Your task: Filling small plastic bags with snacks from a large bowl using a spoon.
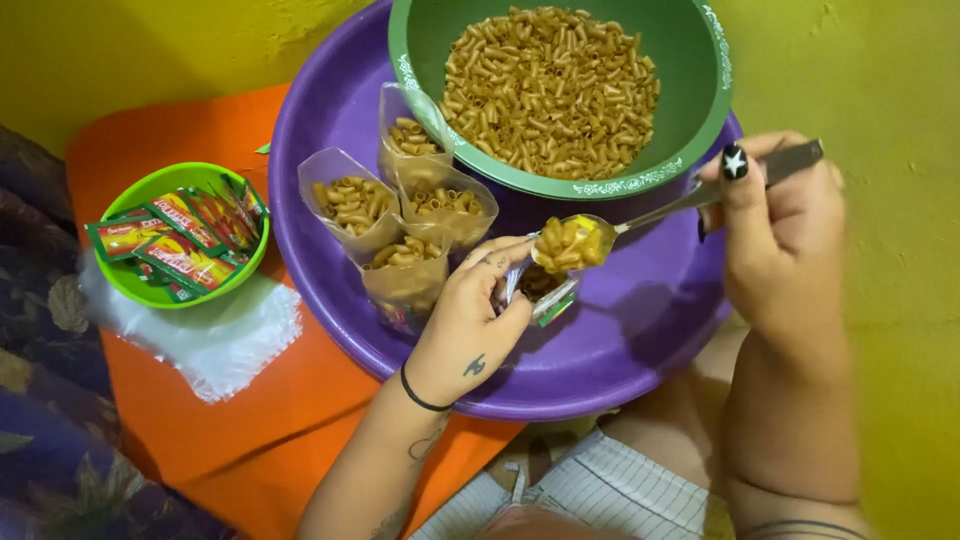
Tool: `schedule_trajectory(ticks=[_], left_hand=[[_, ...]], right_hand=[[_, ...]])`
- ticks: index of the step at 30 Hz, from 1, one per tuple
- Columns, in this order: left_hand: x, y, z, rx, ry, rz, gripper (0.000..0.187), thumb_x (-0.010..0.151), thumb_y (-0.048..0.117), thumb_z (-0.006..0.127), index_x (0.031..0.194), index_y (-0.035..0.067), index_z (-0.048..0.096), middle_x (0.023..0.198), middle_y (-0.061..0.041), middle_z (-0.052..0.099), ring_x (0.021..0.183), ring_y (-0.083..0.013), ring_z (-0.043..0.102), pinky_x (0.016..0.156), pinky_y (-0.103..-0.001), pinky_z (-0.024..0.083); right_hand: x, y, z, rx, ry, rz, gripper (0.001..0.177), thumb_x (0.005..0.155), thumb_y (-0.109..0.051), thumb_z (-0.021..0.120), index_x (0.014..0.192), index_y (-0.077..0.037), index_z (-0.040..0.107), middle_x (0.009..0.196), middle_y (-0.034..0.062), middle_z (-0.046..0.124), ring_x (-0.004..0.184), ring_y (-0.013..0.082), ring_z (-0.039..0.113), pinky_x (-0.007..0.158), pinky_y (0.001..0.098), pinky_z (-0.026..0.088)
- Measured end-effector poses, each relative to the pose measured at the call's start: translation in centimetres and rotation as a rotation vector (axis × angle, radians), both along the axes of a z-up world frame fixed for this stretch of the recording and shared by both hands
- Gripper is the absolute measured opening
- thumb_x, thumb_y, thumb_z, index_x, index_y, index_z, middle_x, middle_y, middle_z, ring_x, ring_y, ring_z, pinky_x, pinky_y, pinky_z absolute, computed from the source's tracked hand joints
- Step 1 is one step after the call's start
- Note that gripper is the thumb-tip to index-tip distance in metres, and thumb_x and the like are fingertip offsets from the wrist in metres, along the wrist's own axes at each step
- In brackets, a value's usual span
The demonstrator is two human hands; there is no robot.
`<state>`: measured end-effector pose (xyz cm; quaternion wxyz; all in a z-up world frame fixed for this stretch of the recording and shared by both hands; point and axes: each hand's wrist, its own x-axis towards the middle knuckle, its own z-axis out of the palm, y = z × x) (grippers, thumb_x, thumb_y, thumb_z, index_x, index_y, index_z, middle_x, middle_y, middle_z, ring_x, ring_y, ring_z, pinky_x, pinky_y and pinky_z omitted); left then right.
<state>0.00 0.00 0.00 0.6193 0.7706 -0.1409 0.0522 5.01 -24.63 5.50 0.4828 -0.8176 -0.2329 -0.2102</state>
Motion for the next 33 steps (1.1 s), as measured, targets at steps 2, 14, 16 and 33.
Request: schedule_trajectory(ticks=[2, 14, 16, 33], left_hand=[[0.1, 0.0, -0.6, 0.025, -0.02, 0.027, 0.046, 0.079, 0.0, 0.057, 0.125, -0.007, 0.062, 0.132, -0.015, 0.061, 0.087, -0.0178, 0.061, 0.078, -0.024, 0.051], [0.1, 0.0, -0.3, 0.05, -0.058, 0.026, 0.046, 0.08, -0.001, 0.056, 0.125, -0.005, 0.062, 0.132, -0.016, 0.062, 0.108, -0.0243, 0.064, 0.092, -0.028, 0.051], [0.1, 0.0, -0.2, 0.043, -0.056, 0.022, 0.046, 0.079, -0.002, 0.056, 0.125, -0.005, 0.062, 0.131, -0.016, 0.062, 0.105, -0.0238, 0.064, 0.09, -0.028, 0.052], [0.4, 0.5, 0.5, 0.107, 0.055, -0.552, 0.05, 0.076, 0.002, 0.051, 0.124, -0.001, 0.066, 0.13, -0.018, 0.067, 0.11, -0.0285, 0.068, 0.095, -0.031, 0.053]], right_hand=[[-1.1, 0.7, 0.5, -0.101, -0.043, -0.072, 0.013, 0.118, 0.004, 0.051, 0.108, 0.007, 0.059, 0.081, 0.0087, 0.056, 0.068, 0.0157, 0.049, 0.082, 0.0289, 0.034], [-2.4, 1.1, 1.3, -0.233, -0.14, -0.11, 0.01, 0.115, 0.003, 0.051, 0.114, 0.003, 0.06, 0.079, 0.0041, 0.059, 0.082, 0.0179, 0.047, 0.115, 0.0382, 0.02], [-2.4, 0.6, 0.9, -0.239, -0.19, -0.078, 0.008, 0.115, 0.001, 0.051, 0.114, 0.003, 0.059, 0.08, 0.0044, 0.06, 0.087, 0.0198, 0.049, 0.116, 0.0397, 0.02], [2.3, 1.3, -4.7, -0.42, -0.551, -0.064, 0.037, 0.089, 0.013, 0.074, 0.123, 0.005, 0.061, 0.113, 0.02, 0.065, 0.103, 0.0329, 0.059, 0.097, 0.044, 0.046]])
